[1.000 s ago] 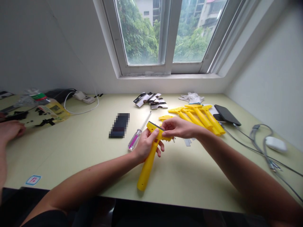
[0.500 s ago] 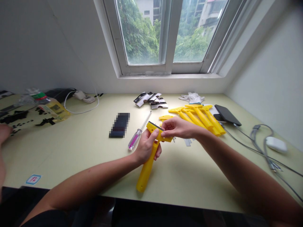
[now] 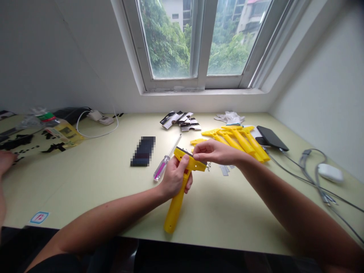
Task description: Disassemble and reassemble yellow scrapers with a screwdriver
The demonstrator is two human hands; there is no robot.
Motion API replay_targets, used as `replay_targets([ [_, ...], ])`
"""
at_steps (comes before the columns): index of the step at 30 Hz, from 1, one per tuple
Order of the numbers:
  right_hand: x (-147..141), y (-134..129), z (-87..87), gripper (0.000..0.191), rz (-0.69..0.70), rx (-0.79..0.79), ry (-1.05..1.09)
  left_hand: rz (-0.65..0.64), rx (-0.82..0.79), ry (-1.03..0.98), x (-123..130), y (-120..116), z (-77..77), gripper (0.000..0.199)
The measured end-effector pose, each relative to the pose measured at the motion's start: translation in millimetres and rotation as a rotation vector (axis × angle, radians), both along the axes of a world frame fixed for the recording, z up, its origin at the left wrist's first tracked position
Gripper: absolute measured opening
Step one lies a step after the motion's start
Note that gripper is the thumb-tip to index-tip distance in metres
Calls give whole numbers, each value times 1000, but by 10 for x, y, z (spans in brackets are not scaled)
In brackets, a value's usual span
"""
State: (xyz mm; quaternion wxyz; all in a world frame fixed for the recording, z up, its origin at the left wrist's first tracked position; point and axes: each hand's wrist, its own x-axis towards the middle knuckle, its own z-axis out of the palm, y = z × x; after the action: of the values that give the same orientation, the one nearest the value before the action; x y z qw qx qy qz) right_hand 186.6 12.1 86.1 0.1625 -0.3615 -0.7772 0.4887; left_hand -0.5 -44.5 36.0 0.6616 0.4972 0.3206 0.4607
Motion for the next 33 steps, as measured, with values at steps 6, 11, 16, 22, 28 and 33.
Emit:
replay_targets([
  [6, -50, -10, -57, 41, 5, -55, 83, 121, 7, 14, 15, 36, -83, 40],
  [11, 52, -5, 57, 41, 30, -87, 86, 73, -82, -210, -31, 79, -96, 41],
  [16, 411, 27, 343, 39, -61, -38, 12, 75, -293, -377, -83, 151, -102, 41],
  [22, 662, 92, 399, 36, -112, -32, -18, 86, -311, -374, -90, 163, -148, 29],
  [28, 661, 136, 327, 35, -78, -16, -38, 82, -253, -319, -97, 155, -148, 20],
  [33, 656, 135, 328, 38, -60, -7, -53, 85, -220, -277, -70, 149, -120, 17],
])
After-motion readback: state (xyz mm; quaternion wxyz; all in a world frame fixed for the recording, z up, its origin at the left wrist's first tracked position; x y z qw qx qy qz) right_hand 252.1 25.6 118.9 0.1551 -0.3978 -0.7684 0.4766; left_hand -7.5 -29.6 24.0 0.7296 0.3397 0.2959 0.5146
